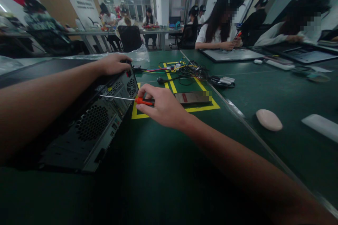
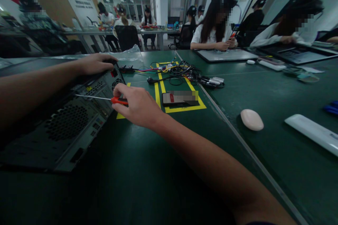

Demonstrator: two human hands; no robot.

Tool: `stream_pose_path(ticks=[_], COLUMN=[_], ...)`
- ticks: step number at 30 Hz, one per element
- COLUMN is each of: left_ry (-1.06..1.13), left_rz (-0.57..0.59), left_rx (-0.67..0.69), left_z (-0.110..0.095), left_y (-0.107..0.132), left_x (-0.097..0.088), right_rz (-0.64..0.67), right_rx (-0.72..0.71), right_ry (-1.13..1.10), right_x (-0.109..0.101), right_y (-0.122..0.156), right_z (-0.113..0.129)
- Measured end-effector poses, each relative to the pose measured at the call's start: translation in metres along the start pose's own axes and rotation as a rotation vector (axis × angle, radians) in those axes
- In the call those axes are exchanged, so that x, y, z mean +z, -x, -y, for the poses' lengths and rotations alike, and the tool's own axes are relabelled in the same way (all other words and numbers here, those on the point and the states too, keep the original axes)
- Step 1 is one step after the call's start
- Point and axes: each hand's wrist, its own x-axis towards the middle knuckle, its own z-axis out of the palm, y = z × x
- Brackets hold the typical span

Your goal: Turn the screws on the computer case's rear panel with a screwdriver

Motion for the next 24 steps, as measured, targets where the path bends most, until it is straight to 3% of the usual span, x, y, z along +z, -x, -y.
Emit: stream_pose_path(ticks=[24], left_ry=[-0.038], left_rz=[0.024], left_rx=[0.007], left_z=[0.0002], left_y=[-0.0006], left_x=[-0.0007], right_rz=[-0.009], right_rx=[0.014], right_ry=[-0.008], right_x=[0.0000], right_y=[0.0003], right_z=[0.0021])
